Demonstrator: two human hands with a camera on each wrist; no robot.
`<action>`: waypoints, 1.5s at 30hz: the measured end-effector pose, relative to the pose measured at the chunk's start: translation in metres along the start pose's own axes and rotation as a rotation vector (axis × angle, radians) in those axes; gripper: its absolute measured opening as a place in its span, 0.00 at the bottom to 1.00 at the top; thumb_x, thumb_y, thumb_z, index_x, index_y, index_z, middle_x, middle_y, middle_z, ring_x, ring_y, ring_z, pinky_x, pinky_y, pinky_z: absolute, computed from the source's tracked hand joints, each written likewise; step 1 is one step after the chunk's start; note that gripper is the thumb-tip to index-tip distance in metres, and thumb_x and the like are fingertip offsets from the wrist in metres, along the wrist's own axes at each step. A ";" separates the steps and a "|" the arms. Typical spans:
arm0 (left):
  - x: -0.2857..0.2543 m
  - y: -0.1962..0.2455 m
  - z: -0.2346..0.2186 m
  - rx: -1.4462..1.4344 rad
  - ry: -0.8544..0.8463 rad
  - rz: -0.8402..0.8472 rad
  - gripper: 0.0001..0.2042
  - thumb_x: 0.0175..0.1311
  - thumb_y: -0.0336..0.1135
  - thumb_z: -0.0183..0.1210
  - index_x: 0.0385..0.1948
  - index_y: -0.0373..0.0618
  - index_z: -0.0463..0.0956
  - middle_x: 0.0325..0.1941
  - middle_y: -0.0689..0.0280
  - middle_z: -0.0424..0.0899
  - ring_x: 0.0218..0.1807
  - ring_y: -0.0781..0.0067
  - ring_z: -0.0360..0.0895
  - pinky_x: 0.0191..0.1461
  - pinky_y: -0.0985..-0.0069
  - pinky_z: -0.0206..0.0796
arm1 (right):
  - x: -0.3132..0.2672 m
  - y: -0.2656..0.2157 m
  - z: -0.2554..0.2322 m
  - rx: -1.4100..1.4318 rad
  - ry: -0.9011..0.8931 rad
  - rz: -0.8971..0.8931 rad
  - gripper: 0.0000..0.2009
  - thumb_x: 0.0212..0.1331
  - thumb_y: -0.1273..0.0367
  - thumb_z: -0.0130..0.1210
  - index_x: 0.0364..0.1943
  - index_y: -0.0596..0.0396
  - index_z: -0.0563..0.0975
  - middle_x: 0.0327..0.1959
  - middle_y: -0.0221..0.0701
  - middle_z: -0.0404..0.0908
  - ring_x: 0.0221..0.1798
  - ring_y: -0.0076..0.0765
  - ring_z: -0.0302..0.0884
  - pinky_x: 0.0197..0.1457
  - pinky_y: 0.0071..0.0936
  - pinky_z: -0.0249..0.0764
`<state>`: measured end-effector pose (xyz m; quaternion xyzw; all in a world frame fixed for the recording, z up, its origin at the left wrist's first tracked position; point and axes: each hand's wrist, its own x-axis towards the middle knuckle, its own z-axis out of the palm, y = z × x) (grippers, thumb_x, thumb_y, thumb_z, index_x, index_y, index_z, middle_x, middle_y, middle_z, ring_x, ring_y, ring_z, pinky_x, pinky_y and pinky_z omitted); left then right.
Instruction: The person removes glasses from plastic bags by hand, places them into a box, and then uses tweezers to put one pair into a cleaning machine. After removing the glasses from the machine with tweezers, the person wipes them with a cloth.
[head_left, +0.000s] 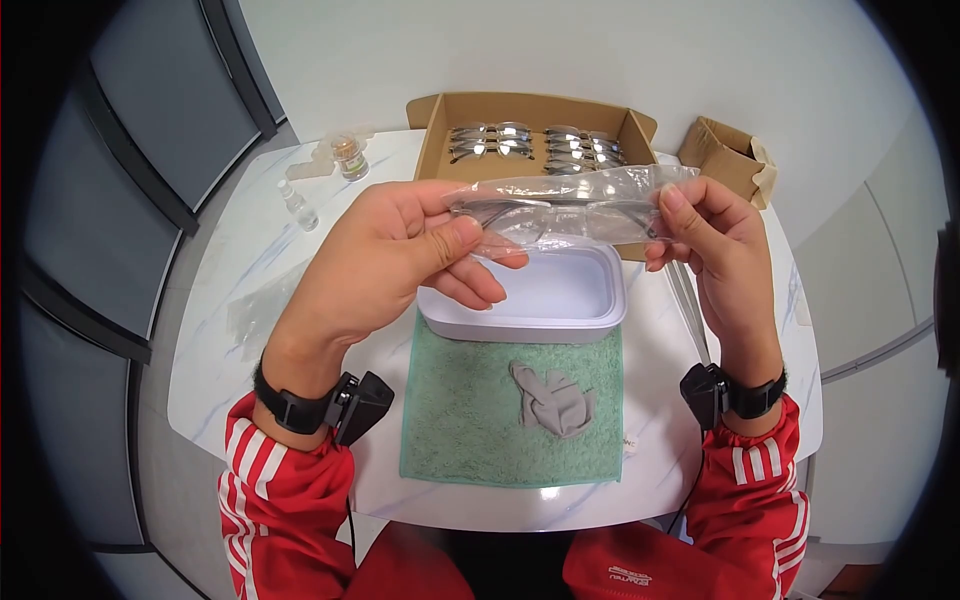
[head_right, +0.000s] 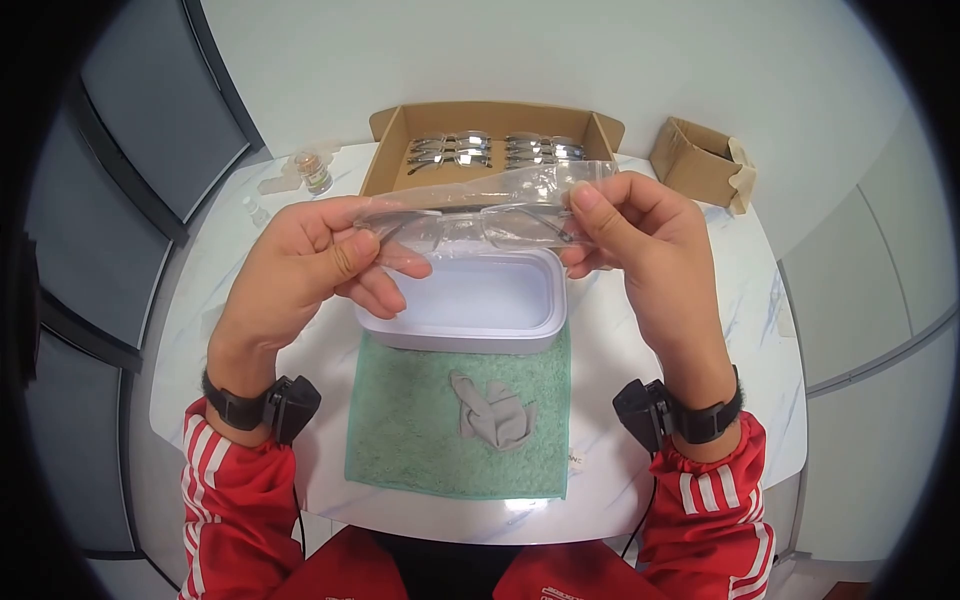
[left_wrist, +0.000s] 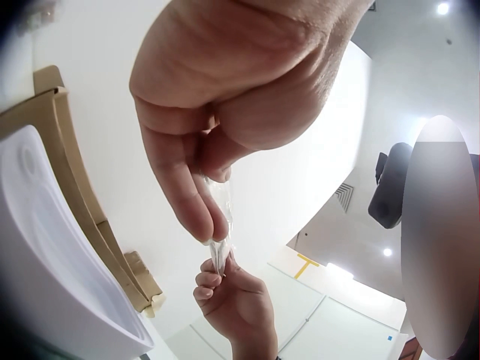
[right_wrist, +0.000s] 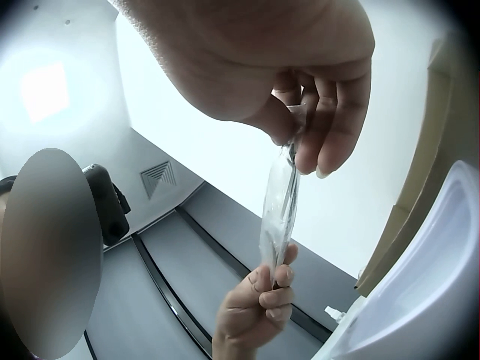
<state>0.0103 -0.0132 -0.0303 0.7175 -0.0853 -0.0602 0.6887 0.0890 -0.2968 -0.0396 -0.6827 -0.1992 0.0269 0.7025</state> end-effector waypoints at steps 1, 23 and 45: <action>0.000 0.000 -0.001 0.003 -0.004 -0.004 0.21 0.76 0.33 0.52 0.65 0.31 0.69 0.46 0.50 0.87 0.35 0.74 0.86 0.42 0.79 0.82 | 0.000 0.000 0.000 0.003 0.004 0.008 0.11 0.68 0.64 0.61 0.35 0.59 0.81 0.30 0.30 0.83 0.28 0.23 0.82 0.32 0.21 0.79; -0.035 -0.031 0.013 0.180 0.233 0.031 0.19 0.70 0.41 0.62 0.49 0.30 0.79 0.39 0.57 0.86 0.31 0.71 0.82 0.38 0.74 0.78 | -0.009 -0.001 -0.002 -0.111 -0.232 0.045 0.10 0.65 0.66 0.61 0.33 0.60 0.82 0.28 0.32 0.85 0.31 0.25 0.83 0.34 0.24 0.79; -0.080 -0.037 0.037 -0.019 0.074 -0.203 0.12 0.68 0.28 0.63 0.48 0.29 0.81 0.35 0.55 0.88 0.33 0.71 0.87 0.40 0.75 0.82 | -0.088 0.007 0.036 -0.791 -0.559 -0.597 0.22 0.54 0.67 0.68 0.52 0.59 0.77 0.36 0.36 0.78 0.42 0.46 0.79 0.50 0.40 0.71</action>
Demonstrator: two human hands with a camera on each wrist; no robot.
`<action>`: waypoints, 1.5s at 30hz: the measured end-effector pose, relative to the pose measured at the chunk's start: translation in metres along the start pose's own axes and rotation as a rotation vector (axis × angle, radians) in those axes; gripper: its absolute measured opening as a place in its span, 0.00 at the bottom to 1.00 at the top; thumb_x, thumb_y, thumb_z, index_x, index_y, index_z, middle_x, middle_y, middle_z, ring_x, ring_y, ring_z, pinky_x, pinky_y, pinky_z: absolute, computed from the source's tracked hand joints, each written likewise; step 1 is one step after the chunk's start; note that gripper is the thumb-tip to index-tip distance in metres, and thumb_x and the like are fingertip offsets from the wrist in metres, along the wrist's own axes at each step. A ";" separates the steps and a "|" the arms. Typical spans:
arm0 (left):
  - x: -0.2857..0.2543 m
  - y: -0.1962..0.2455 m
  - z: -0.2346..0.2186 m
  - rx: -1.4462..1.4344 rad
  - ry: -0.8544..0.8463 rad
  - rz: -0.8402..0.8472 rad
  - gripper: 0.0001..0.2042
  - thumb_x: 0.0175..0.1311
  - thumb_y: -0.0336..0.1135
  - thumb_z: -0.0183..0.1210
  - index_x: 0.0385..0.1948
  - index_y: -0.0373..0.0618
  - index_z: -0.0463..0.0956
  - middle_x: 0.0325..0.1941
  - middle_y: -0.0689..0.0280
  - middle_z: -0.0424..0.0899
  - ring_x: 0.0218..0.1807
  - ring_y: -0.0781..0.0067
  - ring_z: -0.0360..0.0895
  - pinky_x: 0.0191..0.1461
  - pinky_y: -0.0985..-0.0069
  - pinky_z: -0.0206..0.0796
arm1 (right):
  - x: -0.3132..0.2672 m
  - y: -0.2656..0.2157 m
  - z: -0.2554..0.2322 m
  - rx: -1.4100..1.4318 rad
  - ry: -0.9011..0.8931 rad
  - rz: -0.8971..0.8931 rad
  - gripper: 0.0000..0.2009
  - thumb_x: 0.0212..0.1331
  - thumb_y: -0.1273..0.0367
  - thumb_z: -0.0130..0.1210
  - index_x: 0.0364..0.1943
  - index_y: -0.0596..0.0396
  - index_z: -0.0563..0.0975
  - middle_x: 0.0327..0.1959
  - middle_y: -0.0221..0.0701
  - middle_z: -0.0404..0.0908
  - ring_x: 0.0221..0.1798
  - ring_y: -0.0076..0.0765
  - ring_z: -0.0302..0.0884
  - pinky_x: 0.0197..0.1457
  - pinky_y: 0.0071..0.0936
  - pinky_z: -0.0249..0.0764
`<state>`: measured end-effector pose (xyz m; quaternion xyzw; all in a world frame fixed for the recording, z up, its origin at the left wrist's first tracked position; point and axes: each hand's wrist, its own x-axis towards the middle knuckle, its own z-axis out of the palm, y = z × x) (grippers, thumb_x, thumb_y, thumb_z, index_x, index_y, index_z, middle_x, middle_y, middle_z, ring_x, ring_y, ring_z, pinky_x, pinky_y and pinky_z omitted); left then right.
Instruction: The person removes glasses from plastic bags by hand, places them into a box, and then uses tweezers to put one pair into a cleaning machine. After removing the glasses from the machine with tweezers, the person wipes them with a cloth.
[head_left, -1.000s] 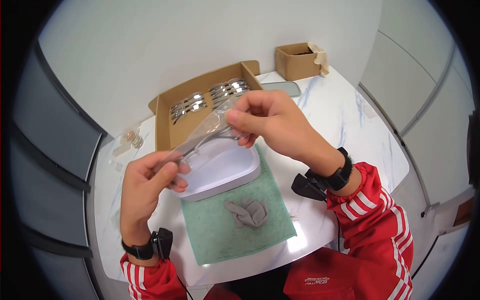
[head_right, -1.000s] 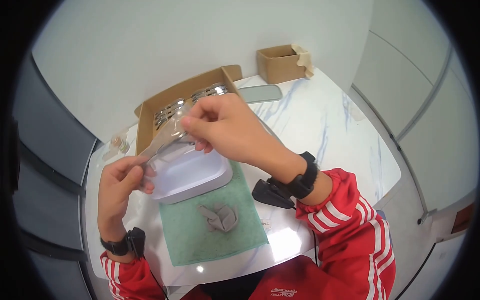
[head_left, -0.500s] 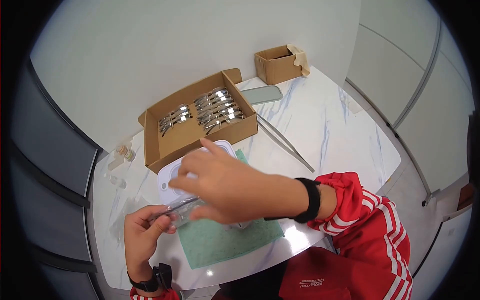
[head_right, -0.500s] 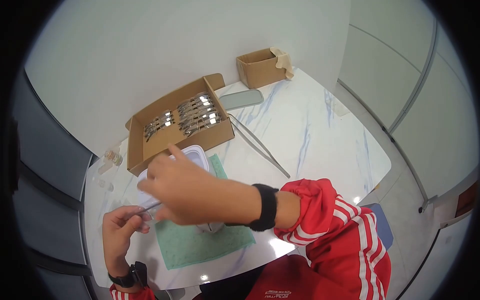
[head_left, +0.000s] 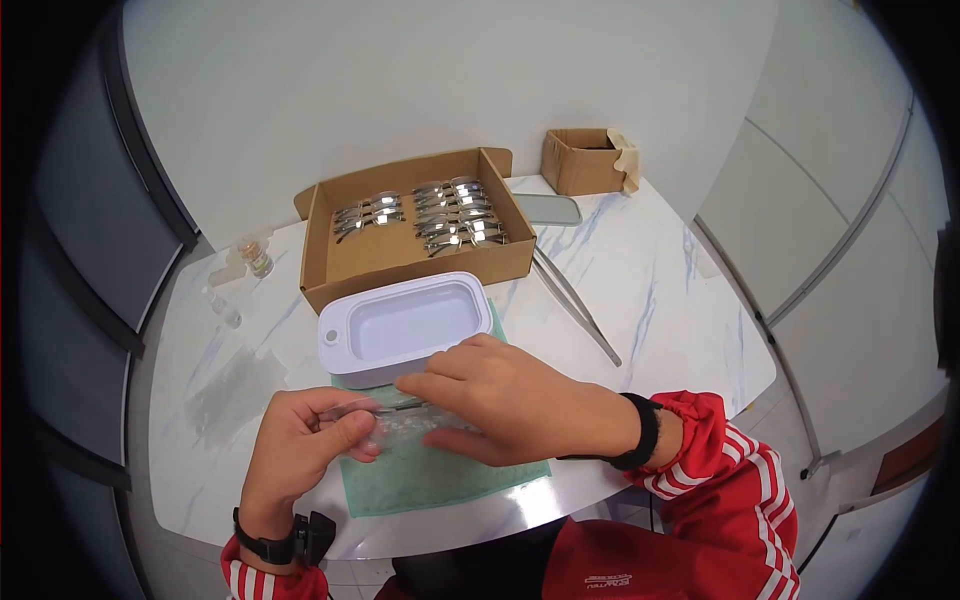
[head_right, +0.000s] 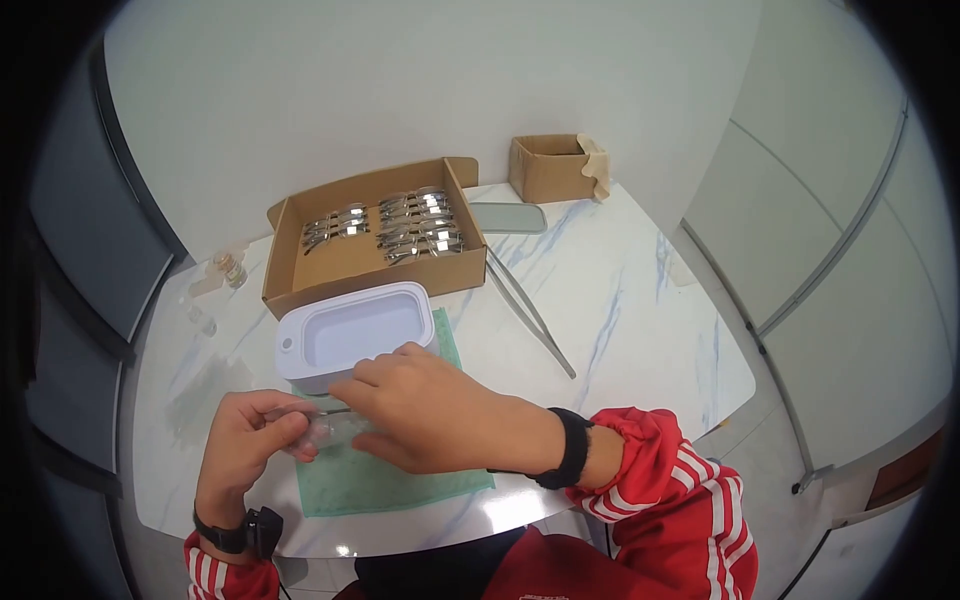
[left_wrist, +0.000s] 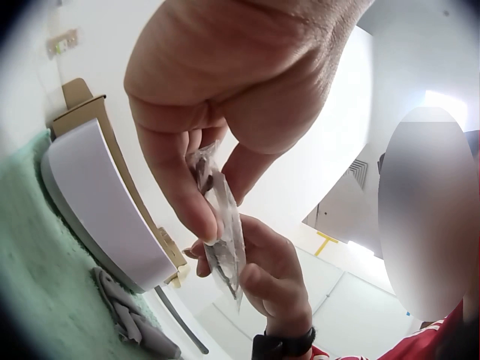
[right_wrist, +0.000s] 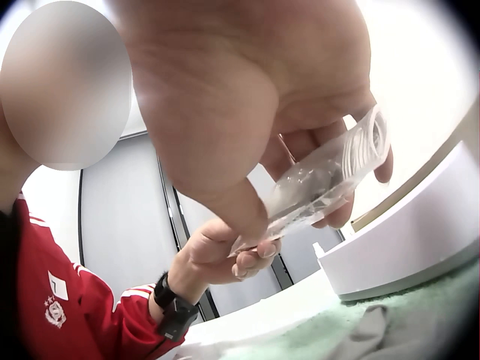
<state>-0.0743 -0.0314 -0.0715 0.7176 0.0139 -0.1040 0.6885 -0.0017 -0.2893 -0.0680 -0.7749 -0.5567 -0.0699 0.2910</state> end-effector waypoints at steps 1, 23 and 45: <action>0.002 0.000 0.003 0.003 -0.014 -0.014 0.11 0.68 0.27 0.63 0.47 0.29 0.81 0.35 0.55 0.89 0.33 0.71 0.87 0.40 0.76 0.82 | -0.003 0.001 -0.001 -0.027 0.008 0.005 0.20 0.54 0.67 0.67 0.50 0.59 0.78 0.36 0.35 0.78 0.41 0.45 0.79 0.49 0.39 0.72; 0.030 -0.039 -0.040 -0.071 0.186 0.304 0.11 0.73 0.36 0.55 0.43 0.38 0.78 0.33 0.62 0.83 0.23 0.77 0.77 0.25 0.81 0.70 | -0.138 0.195 -0.143 -0.364 -0.009 0.860 0.15 0.53 0.67 0.66 0.43 0.61 0.84 0.36 0.45 0.86 0.36 0.48 0.83 0.42 0.37 0.76; 0.025 -0.049 -0.047 -0.155 0.308 0.381 0.11 0.69 0.37 0.56 0.37 0.37 0.74 0.27 0.62 0.79 0.20 0.78 0.72 0.23 0.82 0.64 | -0.136 0.270 -0.135 -0.575 -0.153 0.902 0.10 0.50 0.72 0.65 0.38 0.57 0.86 0.40 0.42 0.88 0.47 0.50 0.84 0.54 0.38 0.78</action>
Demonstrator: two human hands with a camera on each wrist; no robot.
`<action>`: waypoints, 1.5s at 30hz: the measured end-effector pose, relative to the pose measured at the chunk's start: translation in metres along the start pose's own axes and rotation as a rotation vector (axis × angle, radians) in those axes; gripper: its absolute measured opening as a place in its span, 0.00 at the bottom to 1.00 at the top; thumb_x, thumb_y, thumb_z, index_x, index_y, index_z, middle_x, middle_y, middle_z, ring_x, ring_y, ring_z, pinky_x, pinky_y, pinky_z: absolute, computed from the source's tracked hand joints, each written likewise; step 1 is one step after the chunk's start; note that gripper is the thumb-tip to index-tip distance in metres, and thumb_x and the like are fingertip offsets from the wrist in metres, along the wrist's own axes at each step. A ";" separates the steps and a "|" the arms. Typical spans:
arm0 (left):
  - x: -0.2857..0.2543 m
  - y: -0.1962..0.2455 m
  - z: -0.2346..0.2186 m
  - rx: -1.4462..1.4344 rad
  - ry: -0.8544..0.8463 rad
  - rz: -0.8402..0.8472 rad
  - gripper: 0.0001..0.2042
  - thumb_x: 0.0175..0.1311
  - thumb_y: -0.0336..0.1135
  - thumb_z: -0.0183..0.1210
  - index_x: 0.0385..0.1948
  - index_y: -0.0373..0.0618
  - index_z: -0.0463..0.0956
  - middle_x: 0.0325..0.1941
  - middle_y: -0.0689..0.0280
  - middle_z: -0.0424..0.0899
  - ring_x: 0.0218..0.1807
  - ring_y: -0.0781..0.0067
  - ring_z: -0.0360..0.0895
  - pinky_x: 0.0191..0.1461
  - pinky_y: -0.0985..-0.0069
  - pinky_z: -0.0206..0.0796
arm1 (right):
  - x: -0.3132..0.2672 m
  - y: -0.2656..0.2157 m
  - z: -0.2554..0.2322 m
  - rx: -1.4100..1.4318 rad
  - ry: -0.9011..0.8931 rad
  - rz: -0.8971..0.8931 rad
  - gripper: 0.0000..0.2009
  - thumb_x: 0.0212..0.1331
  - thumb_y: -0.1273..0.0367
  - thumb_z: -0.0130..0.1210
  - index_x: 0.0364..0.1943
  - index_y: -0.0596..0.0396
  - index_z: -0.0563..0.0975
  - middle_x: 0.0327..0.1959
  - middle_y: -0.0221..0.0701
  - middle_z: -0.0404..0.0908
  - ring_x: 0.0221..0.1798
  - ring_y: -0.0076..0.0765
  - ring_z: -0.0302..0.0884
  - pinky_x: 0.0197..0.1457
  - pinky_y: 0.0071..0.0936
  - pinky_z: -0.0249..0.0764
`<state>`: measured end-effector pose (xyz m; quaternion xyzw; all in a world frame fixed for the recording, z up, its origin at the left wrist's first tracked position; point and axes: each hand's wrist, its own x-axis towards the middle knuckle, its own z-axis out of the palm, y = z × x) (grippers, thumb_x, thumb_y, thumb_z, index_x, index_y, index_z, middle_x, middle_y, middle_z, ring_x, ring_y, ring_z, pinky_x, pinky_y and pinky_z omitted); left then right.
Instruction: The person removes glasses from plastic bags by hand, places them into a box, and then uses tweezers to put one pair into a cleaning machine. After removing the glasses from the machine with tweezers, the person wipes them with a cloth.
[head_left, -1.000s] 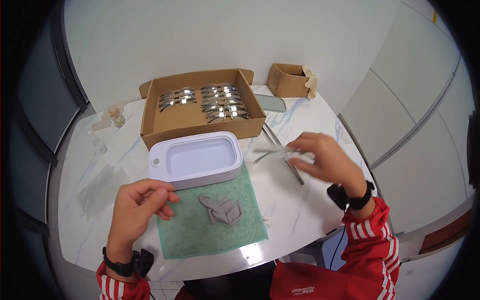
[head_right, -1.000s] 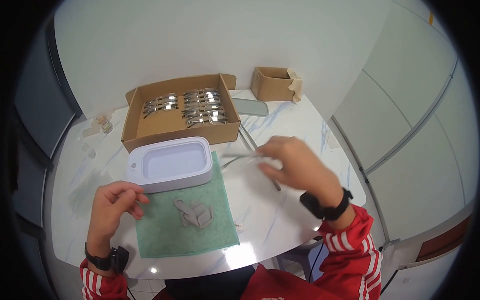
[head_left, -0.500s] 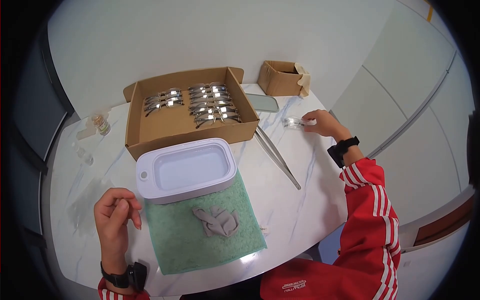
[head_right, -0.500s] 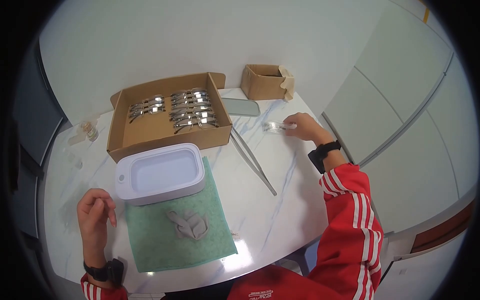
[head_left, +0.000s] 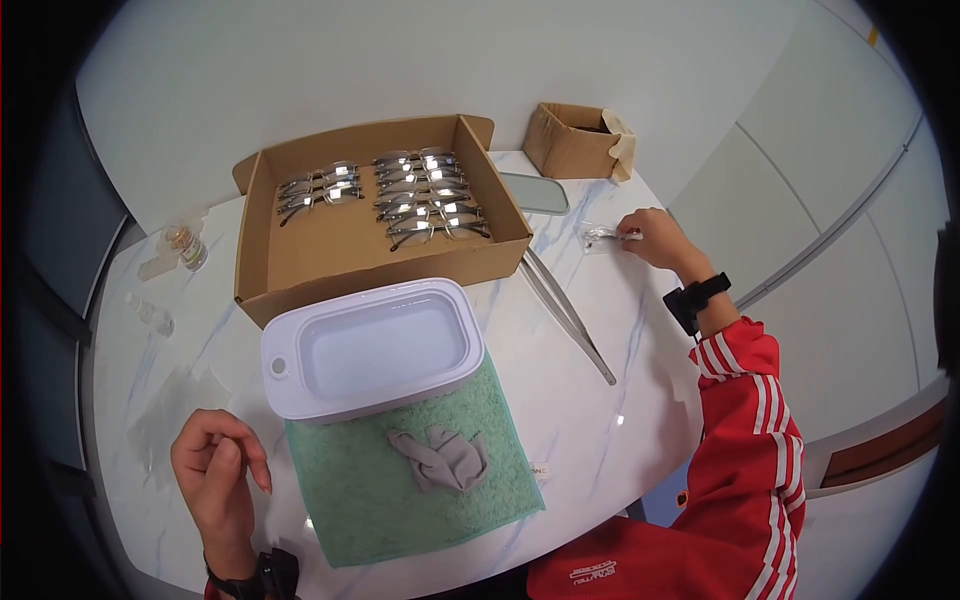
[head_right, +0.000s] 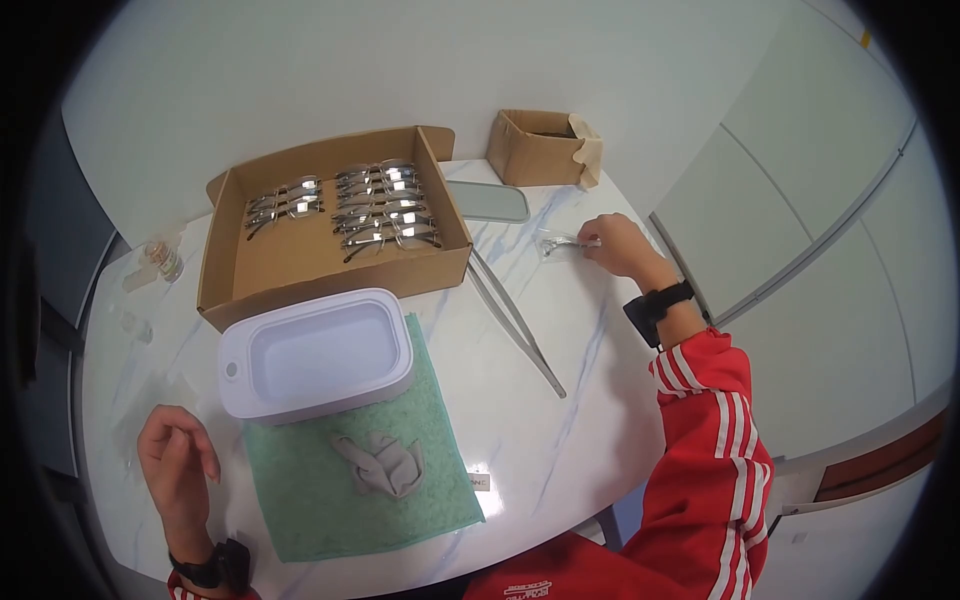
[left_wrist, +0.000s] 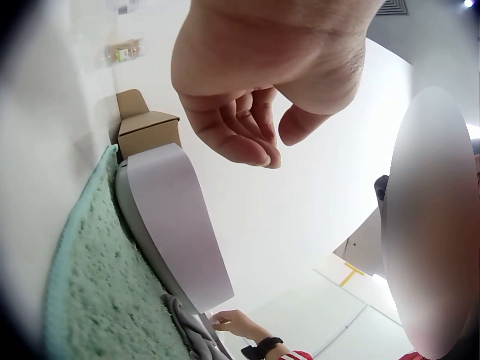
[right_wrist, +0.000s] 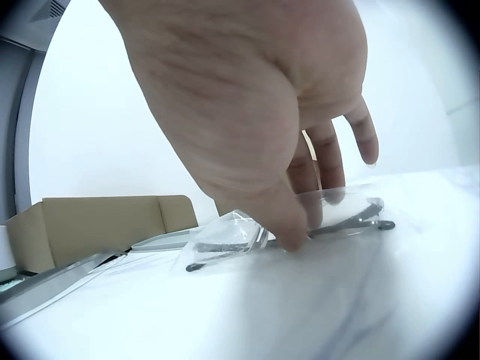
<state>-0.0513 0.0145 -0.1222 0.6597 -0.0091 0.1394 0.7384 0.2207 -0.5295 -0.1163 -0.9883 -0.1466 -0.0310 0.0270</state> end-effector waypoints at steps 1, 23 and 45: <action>0.001 0.000 0.000 0.004 0.001 -0.003 0.10 0.69 0.37 0.56 0.37 0.37 0.74 0.27 0.62 0.78 0.20 0.78 0.72 0.23 0.82 0.64 | 0.003 0.002 0.001 0.001 0.015 0.002 0.09 0.51 0.72 0.63 0.38 0.57 0.86 0.39 0.42 0.88 0.47 0.51 0.84 0.53 0.39 0.78; 0.007 -0.003 -0.002 -0.003 0.124 -0.082 0.07 0.70 0.34 0.54 0.36 0.40 0.74 0.24 0.66 0.76 0.19 0.81 0.68 0.23 0.83 0.61 | 0.097 0.031 0.043 -0.206 0.298 0.175 0.07 0.54 0.70 0.60 0.32 0.39 0.88 0.36 0.33 0.87 0.45 0.50 0.82 0.49 0.46 0.79; 0.006 0.002 -0.001 -0.015 0.121 -0.094 0.06 0.68 0.32 0.54 0.35 0.38 0.75 0.24 0.65 0.77 0.19 0.80 0.70 0.24 0.83 0.62 | 0.115 0.027 0.048 -0.195 0.298 0.218 0.10 0.56 0.70 0.59 0.36 0.37 0.89 0.38 0.36 0.87 0.49 0.48 0.82 0.53 0.47 0.78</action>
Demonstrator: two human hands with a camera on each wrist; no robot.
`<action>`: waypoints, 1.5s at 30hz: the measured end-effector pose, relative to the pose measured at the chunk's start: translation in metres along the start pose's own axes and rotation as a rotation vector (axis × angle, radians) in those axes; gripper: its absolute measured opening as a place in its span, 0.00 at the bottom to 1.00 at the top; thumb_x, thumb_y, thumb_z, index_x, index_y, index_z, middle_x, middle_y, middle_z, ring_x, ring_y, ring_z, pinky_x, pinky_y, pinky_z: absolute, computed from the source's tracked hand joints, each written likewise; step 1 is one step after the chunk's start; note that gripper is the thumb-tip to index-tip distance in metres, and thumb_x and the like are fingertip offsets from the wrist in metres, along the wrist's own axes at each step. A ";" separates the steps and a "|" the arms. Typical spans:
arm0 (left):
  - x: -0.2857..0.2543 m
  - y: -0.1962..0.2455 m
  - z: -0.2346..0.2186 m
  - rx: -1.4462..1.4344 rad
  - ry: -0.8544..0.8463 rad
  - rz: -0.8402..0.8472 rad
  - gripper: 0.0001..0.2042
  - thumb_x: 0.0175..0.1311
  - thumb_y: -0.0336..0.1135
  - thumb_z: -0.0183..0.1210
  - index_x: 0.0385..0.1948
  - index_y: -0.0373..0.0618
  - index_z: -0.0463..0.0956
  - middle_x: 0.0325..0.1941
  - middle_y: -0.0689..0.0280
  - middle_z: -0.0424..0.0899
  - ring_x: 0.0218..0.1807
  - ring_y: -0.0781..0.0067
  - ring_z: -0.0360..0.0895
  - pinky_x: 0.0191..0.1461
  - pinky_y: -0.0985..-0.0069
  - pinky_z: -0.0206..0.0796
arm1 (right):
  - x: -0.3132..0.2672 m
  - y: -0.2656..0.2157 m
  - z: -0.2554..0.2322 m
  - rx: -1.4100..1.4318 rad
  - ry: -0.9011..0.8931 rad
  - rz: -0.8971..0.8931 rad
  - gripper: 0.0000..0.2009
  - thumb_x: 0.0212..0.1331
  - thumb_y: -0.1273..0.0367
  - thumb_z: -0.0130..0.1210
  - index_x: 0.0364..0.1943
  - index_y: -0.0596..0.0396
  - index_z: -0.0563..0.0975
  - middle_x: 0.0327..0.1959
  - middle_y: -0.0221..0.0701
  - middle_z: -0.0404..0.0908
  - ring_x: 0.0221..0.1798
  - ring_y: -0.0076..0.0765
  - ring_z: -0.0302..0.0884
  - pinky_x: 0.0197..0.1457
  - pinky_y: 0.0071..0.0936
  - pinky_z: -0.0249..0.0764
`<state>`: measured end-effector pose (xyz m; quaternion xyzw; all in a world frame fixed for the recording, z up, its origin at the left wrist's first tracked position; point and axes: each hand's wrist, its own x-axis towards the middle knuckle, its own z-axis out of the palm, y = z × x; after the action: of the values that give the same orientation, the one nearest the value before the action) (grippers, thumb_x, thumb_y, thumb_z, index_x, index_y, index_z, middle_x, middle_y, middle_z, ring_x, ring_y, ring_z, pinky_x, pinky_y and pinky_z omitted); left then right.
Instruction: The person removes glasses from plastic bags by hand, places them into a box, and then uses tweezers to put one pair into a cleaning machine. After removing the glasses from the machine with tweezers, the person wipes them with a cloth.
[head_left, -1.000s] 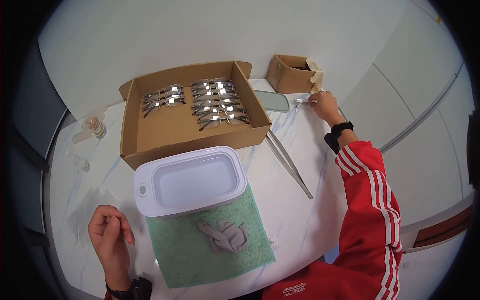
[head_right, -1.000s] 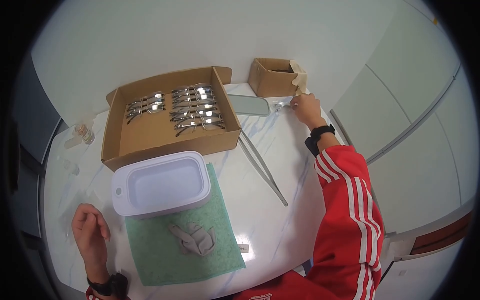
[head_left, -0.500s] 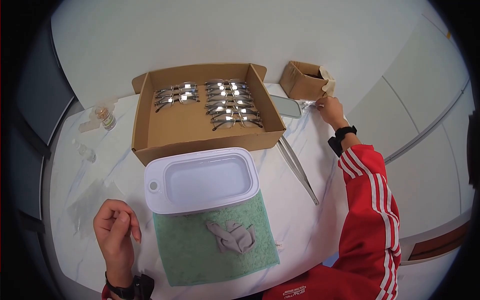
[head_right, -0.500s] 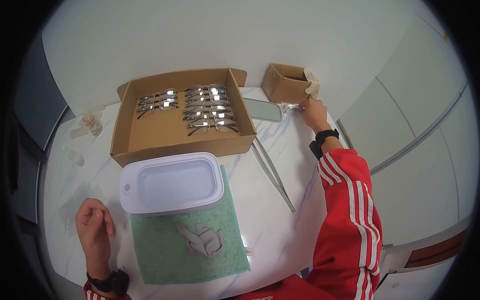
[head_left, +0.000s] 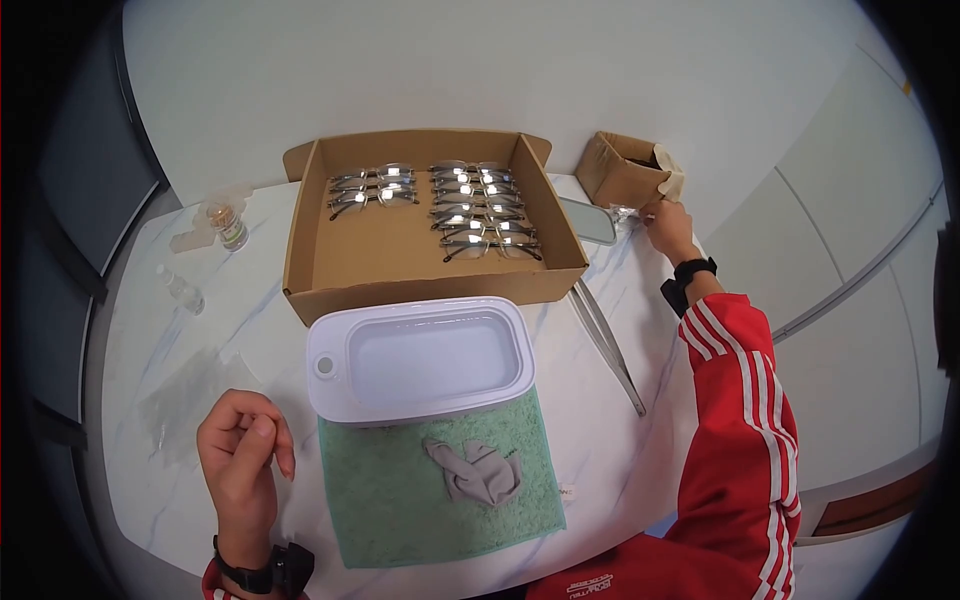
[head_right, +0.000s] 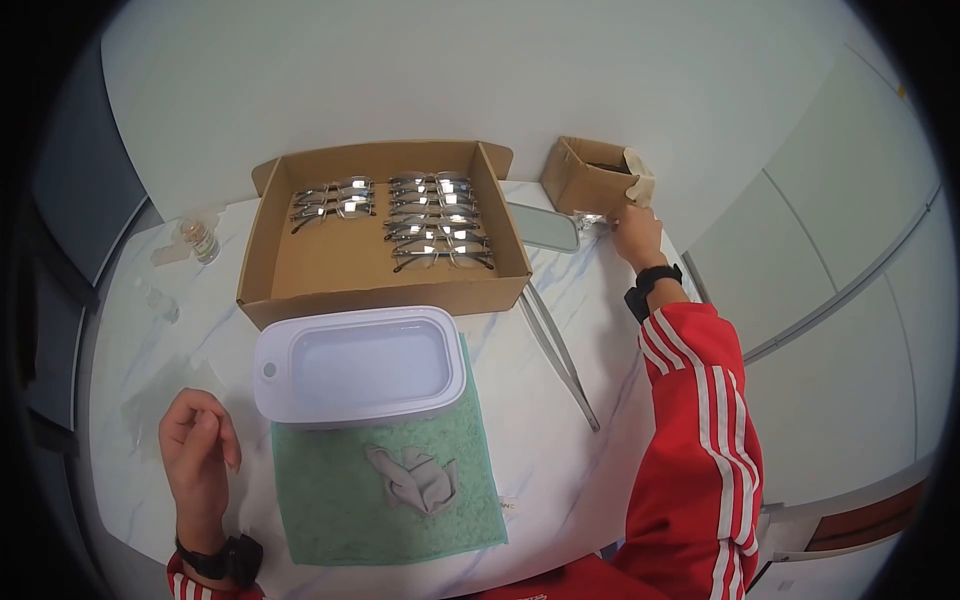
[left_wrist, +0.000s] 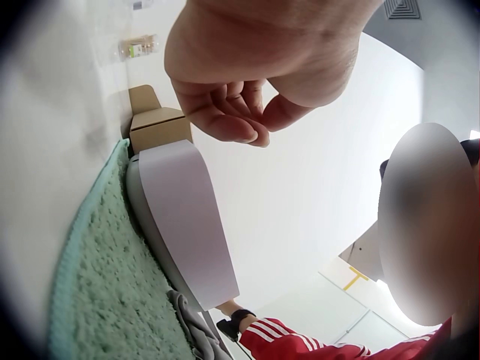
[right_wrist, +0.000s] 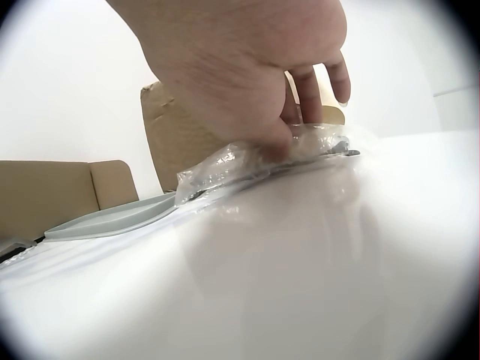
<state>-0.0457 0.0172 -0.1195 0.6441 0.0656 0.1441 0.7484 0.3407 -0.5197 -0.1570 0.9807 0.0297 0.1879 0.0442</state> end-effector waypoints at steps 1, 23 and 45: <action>0.000 0.000 0.001 -0.002 -0.005 0.001 0.06 0.68 0.32 0.54 0.35 0.38 0.75 0.24 0.65 0.77 0.20 0.80 0.70 0.24 0.83 0.62 | -0.003 -0.001 -0.002 -0.014 0.010 0.003 0.10 0.55 0.72 0.60 0.37 0.41 0.89 0.39 0.36 0.88 0.47 0.49 0.83 0.52 0.44 0.79; -0.001 0.016 -0.004 -0.046 -0.207 -0.104 0.06 0.73 0.31 0.54 0.40 0.38 0.77 0.28 0.65 0.81 0.23 0.80 0.73 0.27 0.81 0.65 | -0.032 -0.021 -0.048 0.230 0.244 -0.153 0.07 0.62 0.67 0.59 0.38 0.54 0.84 0.29 0.41 0.86 0.32 0.49 0.86 0.35 0.40 0.78; -0.004 -0.005 -0.023 -0.417 -0.159 -0.224 0.09 0.67 0.30 0.51 0.45 0.40 0.73 0.27 0.68 0.73 0.22 0.81 0.65 0.25 0.81 0.55 | -0.172 -0.104 -0.128 1.056 -0.328 0.342 0.19 0.71 0.62 0.56 0.59 0.59 0.74 0.36 0.31 0.77 0.31 0.26 0.80 0.26 0.23 0.72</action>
<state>-0.0558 0.0371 -0.1288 0.4737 0.0462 0.0195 0.8793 0.1292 -0.4191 -0.1118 0.8771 -0.0466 -0.0025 -0.4780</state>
